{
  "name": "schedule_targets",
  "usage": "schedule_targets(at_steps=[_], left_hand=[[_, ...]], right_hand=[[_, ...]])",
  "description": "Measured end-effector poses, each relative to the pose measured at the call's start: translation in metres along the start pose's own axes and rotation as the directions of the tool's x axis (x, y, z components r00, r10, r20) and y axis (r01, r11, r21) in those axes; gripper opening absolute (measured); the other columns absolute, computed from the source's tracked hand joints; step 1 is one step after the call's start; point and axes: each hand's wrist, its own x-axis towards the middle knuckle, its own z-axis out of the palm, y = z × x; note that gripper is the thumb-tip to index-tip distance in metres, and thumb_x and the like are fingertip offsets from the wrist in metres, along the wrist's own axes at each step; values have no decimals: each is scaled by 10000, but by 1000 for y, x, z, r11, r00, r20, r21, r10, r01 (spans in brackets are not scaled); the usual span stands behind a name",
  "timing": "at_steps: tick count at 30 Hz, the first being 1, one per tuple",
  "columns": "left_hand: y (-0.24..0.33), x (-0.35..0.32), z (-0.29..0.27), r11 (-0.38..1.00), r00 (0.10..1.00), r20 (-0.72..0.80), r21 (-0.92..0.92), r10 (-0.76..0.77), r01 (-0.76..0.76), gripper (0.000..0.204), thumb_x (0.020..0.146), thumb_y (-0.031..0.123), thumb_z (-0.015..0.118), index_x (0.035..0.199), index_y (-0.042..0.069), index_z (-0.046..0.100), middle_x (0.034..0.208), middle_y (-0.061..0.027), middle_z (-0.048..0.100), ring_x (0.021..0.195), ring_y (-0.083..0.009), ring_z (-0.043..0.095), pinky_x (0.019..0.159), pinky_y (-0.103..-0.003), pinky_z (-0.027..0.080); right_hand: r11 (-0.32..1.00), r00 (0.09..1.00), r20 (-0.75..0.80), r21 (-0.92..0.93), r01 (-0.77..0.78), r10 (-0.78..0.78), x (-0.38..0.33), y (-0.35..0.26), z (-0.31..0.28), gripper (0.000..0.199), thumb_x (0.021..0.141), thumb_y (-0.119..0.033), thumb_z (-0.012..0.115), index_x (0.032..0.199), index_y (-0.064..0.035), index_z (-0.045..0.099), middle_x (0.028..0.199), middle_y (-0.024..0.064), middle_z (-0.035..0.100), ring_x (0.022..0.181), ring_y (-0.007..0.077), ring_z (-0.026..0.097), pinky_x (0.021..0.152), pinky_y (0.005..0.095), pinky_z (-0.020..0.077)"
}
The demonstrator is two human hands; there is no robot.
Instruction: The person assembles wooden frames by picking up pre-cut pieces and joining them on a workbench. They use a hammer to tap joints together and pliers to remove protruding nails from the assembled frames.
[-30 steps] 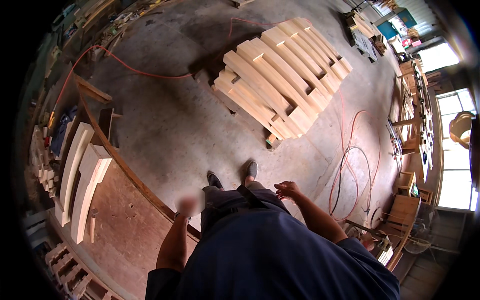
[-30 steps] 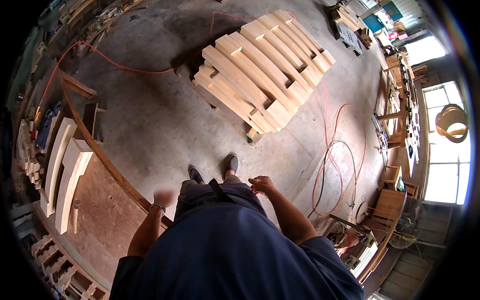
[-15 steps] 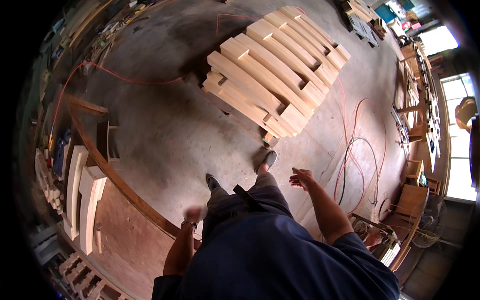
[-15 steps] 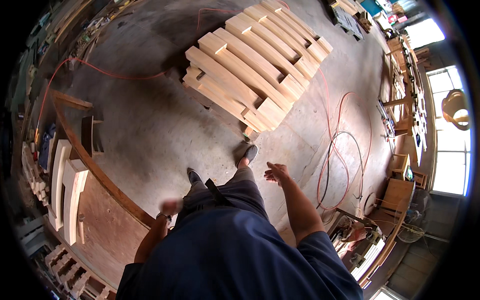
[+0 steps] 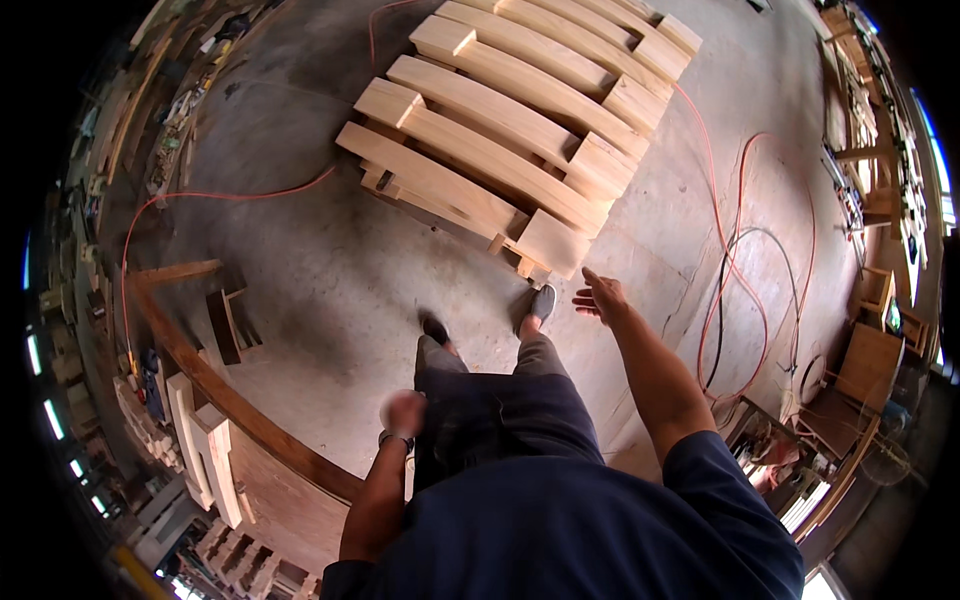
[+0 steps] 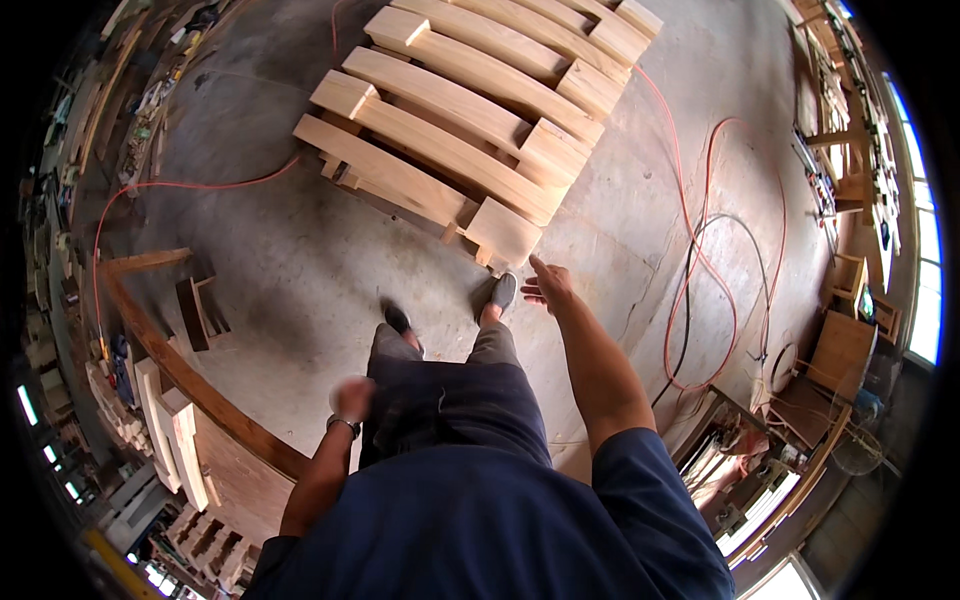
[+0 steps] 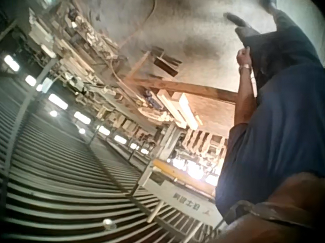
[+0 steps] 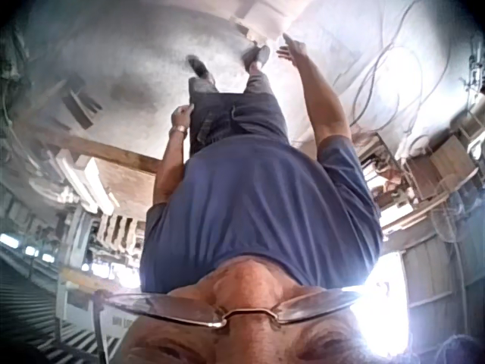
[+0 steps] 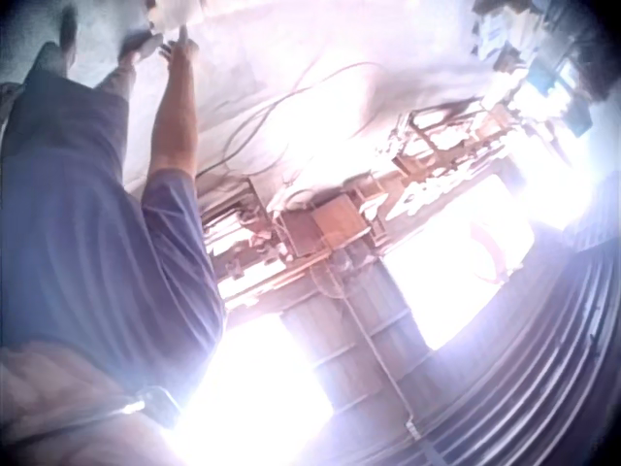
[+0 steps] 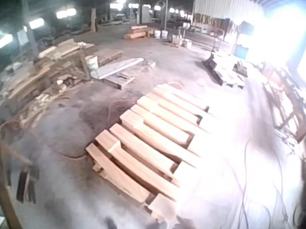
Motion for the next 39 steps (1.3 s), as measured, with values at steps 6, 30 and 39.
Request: schedule_targets(at_steps=[6,30,39], left_hand=[[34,117,-2,978,996,26,-193,88,-81,300,987,323,606,1028,42,704,846,-101,716,730,-249,673,653,-404,532],[248,425,-64,192,820,314,-874,-478,447,901,719,614,887,1368,82,560,1264,-117,639,1147,-297,618,998,-521,522],[226,423,-90,318,753,73,-877,-653,361,1041,636,451,981,1375,-71,466,1333,-217,604,1170,-319,625,979,-474,548]], right_hand=[[992,996,-25,98,-80,83,37,-23,15,974,872,-695,680,1432,68,451,1339,306,544,1101,425,653,827,535,605],[847,987,61,507,-159,148,79,-1,55,663,887,-633,568,1296,-111,555,1041,149,660,797,308,676,486,439,481],[726,996,74,682,-89,53,-10,70,117,757,880,-504,658,1471,-76,453,1380,131,577,1242,288,568,964,431,486]])
